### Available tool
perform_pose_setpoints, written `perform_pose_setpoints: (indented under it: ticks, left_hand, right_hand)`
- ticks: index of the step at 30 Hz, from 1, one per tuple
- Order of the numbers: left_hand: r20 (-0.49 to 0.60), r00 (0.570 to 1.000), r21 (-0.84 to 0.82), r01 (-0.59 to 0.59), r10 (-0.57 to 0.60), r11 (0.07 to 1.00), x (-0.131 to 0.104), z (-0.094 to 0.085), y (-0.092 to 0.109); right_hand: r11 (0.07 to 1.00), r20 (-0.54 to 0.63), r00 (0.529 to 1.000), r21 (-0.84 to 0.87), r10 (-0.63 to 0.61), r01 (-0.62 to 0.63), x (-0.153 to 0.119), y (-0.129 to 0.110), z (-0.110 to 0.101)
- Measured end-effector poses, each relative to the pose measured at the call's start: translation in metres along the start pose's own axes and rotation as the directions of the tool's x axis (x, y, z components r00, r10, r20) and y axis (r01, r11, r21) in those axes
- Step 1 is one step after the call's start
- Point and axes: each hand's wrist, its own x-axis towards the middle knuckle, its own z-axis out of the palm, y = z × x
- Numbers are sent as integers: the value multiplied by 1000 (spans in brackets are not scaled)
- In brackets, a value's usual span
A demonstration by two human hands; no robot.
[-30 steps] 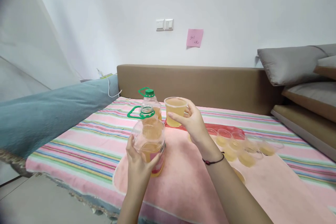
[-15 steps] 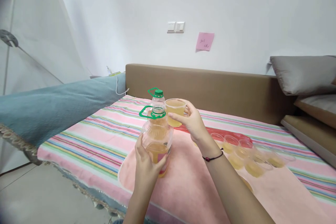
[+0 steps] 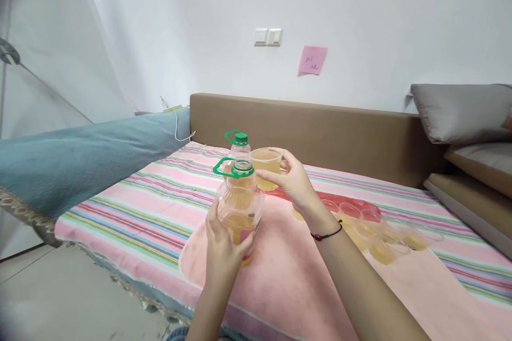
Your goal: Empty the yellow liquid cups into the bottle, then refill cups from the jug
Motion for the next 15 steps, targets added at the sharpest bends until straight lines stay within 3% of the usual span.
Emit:
perform_pose_setpoints:
  ticks: [15]
  left_hand:
    - [4,1000,-7,14,-14,1000,-1,0,3]
  right_hand:
    - [991,16,999,-129,41,-38,1,-16,-2]
